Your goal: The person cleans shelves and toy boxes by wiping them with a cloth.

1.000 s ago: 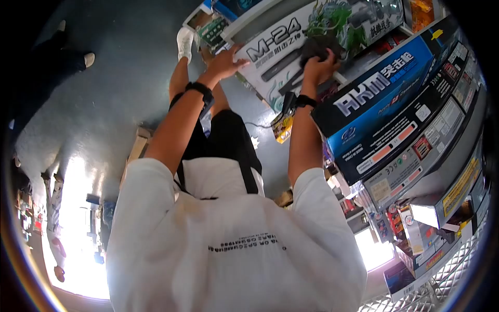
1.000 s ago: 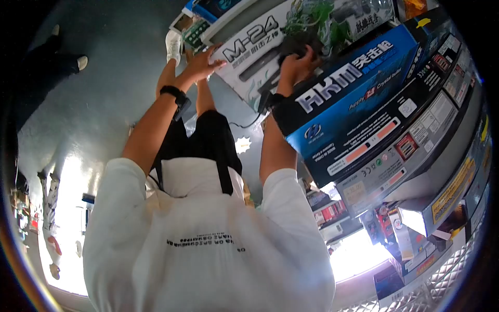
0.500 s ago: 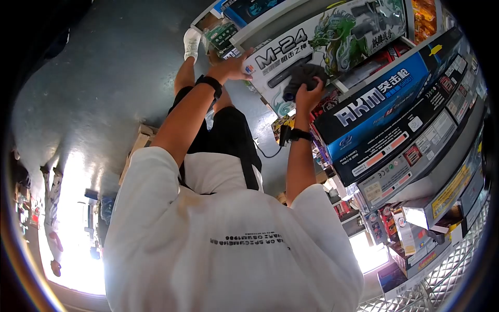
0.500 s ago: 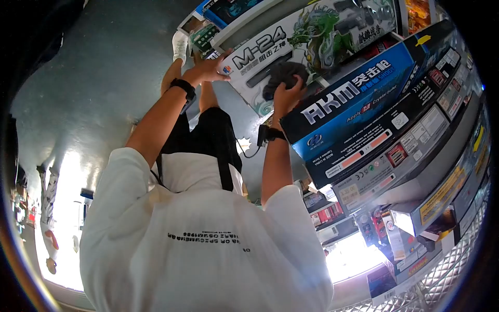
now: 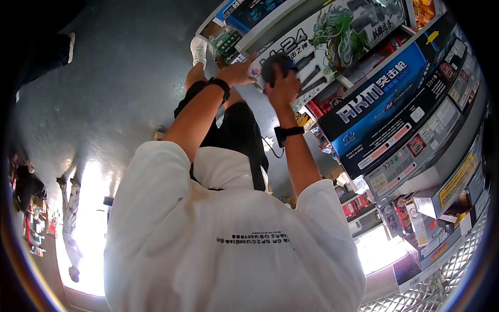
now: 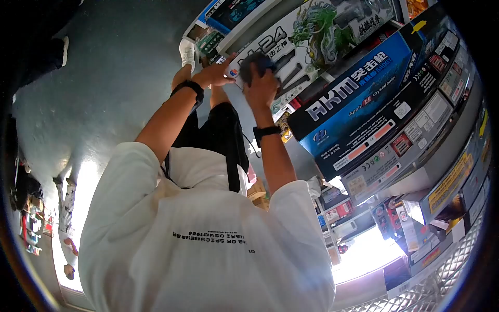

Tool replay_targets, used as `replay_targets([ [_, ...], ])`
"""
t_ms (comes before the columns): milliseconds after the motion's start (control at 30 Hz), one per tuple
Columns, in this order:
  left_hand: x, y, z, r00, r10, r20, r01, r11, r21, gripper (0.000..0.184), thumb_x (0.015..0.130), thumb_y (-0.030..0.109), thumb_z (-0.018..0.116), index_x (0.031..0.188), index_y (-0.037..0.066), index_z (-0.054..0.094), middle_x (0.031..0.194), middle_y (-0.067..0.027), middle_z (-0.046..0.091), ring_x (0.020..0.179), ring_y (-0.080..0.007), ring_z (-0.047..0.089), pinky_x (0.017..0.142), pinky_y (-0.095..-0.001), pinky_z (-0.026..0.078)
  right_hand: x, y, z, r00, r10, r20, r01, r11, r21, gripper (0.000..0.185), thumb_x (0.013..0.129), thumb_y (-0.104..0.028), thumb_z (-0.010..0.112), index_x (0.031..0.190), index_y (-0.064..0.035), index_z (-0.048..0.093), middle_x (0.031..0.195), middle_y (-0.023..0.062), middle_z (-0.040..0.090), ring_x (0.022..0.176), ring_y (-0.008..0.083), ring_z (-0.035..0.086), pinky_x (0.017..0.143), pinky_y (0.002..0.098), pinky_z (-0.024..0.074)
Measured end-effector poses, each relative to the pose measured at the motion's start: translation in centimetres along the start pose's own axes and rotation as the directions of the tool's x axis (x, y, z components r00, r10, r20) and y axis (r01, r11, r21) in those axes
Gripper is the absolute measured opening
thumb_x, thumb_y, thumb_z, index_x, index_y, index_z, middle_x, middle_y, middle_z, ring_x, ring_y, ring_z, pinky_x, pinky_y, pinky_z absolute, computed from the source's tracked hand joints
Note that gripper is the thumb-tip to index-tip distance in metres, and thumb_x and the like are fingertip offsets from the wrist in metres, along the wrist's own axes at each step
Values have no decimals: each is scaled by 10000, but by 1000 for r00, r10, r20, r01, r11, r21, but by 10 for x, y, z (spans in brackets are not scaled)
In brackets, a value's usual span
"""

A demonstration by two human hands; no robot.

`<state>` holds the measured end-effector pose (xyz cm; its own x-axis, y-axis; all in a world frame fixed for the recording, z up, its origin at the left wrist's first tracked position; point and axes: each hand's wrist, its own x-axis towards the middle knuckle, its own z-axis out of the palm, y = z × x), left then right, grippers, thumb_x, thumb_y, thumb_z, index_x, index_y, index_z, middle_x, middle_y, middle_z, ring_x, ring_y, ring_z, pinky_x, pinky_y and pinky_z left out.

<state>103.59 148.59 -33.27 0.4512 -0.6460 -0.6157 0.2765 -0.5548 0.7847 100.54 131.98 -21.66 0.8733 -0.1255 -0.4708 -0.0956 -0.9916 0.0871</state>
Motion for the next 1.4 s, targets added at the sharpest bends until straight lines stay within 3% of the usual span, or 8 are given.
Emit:
replay_targets([
  [267, -24, 18, 23, 973, -94, -211, 97, 995, 1, 868, 819, 392, 698, 1551, 283, 244, 1510, -269, 354, 1392, -473, 326, 1155, -502, 255, -107, 67, 8, 982, 64, 179, -67, 998, 12, 594, 716, -204, 778, 1284, -244, 607, 1231, 181, 505, 1127, 369, 535, 986, 488, 398],
  [500, -21, 5, 43, 938, -68, -340, 101, 992, 80, 884, 841, 414, 679, 1566, 276, 193, 1417, -296, 467, 1317, -472, 439, 1187, -527, 133, -83, 37, 21, 996, 79, -33, -64, 944, 322, 682, 733, -228, 730, 1380, -246, 515, 1268, 248, 482, 1139, 444, 517, 962, 530, 427],
  [767, -39, 13, 74, 901, -164, -403, 188, 982, 21, 834, 913, 292, 596, 1574, 318, 88, 1210, -382, 553, 1174, -520, 532, 1004, -573, 411, -52, 3, 22, 993, -78, -85, 104, 923, 372, 681, 744, -280, 689, 1400, -252, 510, 1280, 251, 492, 1197, 439, 487, 973, 567, 417],
  [833, -27, 3, 84, 767, 77, -638, 221, 901, 374, 820, 911, 215, 569, 1575, 306, 96, 1173, -384, 563, 1054, -514, 595, 876, -565, 489, -57, 19, 24, 993, 56, -103, 11, 830, 558, 680, 746, -282, 706, 1398, -247, 514, 1298, 271, 505, 1193, 458, 502, 996, 530, 433],
  [900, -45, 31, 66, 918, -256, -301, 279, 960, 35, 912, 866, 169, 596, 1581, 260, 38, 1090, -357, 613, 957, -496, 633, 817, -526, 516, -63, 31, 21, 993, 71, -90, -6, 819, 574, 675, 761, -305, 719, 1400, -234, 512, 1312, 289, 502, 1185, 466, 516, 1008, 493, 444],
  [1100, -67, 58, 51, 992, 114, -56, -97, 964, 246, 1121, 771, 231, 799, 1578, 263, 23, 1244, -296, 592, 1020, -421, 653, 754, -472, 564, -37, 42, 23, 999, 15, 48, -50, 416, 908, 491, 841, -297, 688, 1305, -167, 597, 1259, 206, 602, 1152, 334, 603, 962, 394, 478],
  [1167, -62, 59, 39, 996, -64, 59, 71, 989, -126, 1195, 706, 274, 872, 1578, 238, 56, 1327, -187, 580, 1048, -322, 657, 690, -398, 591, -38, 38, 22, 1000, 28, 6, -16, 403, 915, 396, 902, -271, 639, 1273, -137, 615, 1260, 159, 620, 1156, 264, 599, 982, 333, 448],
  [1400, -46, 28, 8, 992, 122, -42, -127, 974, -190, 784, 671, 386, 881, 1301, 54, 554, 1187, -161, 656, 1046, -289, 655, 825, -405, 531, -33, 38, 41, 855, -56, 516, -486, 266, 833, 541, 981, -406, 579, 1393, -65, 501, 1151, 136, 665, 1000, 190, 652, 851, 355, 526],
])
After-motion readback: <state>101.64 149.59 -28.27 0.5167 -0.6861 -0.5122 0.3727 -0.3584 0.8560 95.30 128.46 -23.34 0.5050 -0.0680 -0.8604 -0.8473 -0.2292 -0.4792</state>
